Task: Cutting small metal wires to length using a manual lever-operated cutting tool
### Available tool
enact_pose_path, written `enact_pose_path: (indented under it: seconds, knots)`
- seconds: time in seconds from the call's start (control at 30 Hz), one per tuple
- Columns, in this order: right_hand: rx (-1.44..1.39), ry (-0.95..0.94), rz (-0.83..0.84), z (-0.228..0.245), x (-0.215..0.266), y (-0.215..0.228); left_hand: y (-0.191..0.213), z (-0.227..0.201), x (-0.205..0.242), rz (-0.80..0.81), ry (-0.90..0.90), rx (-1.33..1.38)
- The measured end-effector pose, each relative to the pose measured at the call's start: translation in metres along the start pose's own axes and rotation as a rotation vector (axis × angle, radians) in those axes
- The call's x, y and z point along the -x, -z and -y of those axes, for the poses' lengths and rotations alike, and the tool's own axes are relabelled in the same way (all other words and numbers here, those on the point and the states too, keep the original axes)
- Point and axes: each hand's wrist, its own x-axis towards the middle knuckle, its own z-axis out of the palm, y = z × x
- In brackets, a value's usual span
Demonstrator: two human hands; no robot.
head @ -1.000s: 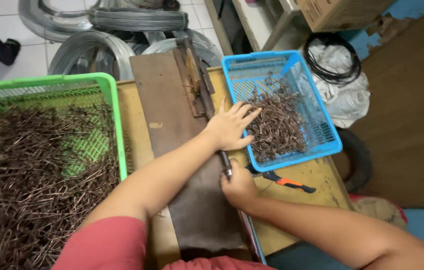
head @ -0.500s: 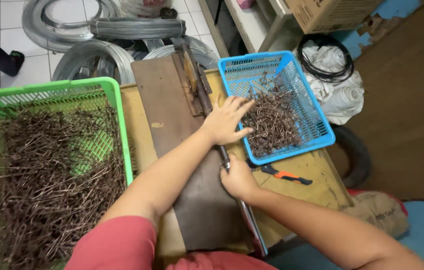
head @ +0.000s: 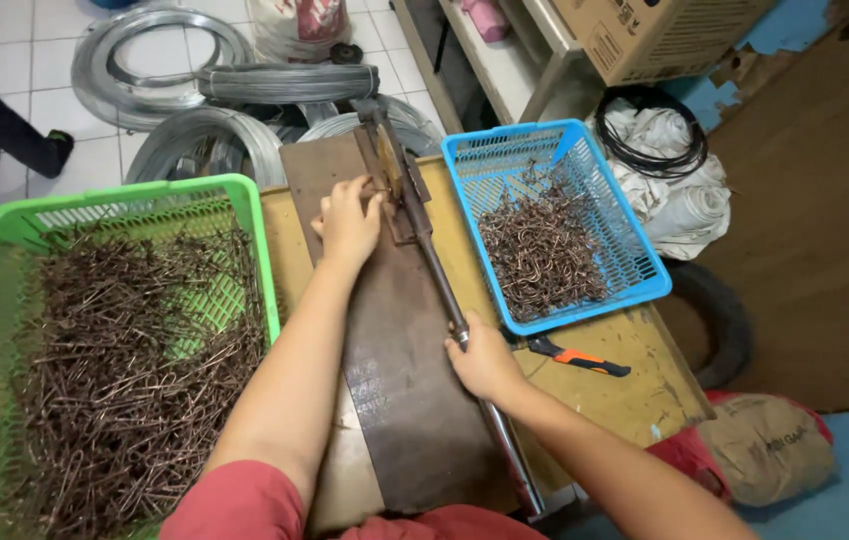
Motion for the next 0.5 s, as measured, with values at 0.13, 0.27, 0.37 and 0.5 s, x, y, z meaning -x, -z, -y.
enact_pose_path:
  seconds: [0.13,0.27,0.37,0.5]
  knots:
    - [-0.054,-0.033,0.018,0.018,0.02,0.012,-0.033,0.024,-0.016,-0.062,-0.124,-0.141]
    - [-0.257,-0.045,0.032,0.011,0.019,0.009,-0.031,0.024,-0.02,-0.14,-0.186,-0.157]
    - [-0.395,-0.049,0.048,0.025,0.03,0.02,-0.039,0.026,-0.025,-0.139,-0.19,-0.181]
    - [-0.515,-0.059,0.112,0.07,0.052,0.065,-0.047,0.03,-0.025,-0.104,-0.181,-0.228]
